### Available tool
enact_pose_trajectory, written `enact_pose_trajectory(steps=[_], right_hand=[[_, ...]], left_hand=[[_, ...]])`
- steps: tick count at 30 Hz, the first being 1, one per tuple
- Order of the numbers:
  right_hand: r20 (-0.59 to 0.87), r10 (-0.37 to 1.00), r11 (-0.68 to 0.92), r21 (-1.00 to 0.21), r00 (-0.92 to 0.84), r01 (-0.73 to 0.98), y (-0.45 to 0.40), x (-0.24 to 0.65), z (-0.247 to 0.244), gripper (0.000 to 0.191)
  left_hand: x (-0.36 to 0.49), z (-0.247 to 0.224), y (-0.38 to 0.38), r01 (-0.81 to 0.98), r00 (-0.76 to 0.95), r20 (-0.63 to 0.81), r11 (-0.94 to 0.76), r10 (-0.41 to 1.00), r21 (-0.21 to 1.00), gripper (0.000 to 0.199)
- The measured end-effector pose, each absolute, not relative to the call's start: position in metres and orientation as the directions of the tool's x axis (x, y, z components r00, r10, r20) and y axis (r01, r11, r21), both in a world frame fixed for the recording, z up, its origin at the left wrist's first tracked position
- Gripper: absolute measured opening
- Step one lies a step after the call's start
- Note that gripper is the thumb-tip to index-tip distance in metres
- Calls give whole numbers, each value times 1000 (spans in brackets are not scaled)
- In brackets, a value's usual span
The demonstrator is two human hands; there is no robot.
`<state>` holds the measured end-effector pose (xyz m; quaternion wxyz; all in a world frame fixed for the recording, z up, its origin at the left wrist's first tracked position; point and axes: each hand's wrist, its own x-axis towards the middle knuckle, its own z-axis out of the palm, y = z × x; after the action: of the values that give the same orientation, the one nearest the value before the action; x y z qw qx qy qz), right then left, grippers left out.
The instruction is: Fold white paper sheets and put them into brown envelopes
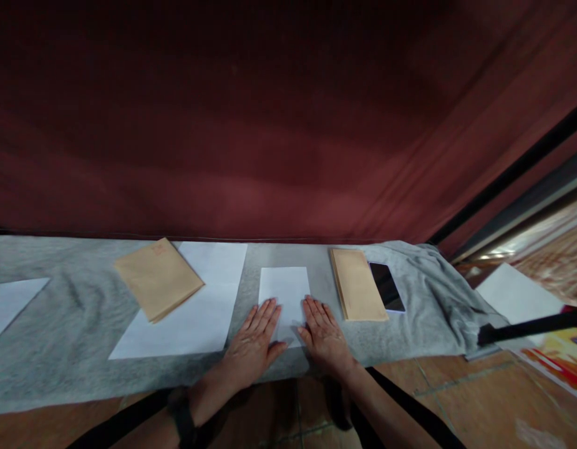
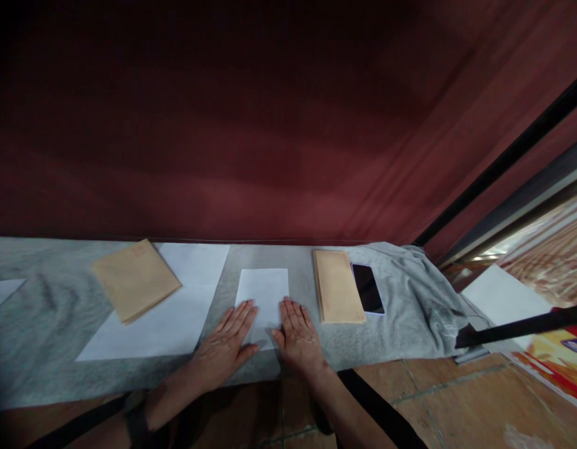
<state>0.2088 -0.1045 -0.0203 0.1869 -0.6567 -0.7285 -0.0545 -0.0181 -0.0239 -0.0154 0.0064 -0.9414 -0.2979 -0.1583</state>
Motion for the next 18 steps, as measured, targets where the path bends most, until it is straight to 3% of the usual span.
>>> enact_pose_trajectory(steps=[8, 18], right_hand=[[327, 943, 119, -161, -61, 980, -113, 220, -18, 57], [274, 960, 129, -260, -55, 957, -110, 231, -5, 48]], left_hand=[[-34, -14, -20, 572, 786, 217, -814, 579, 101, 83], [-32, 9, -18, 547, 831, 8, -820, 556, 171, 57]])
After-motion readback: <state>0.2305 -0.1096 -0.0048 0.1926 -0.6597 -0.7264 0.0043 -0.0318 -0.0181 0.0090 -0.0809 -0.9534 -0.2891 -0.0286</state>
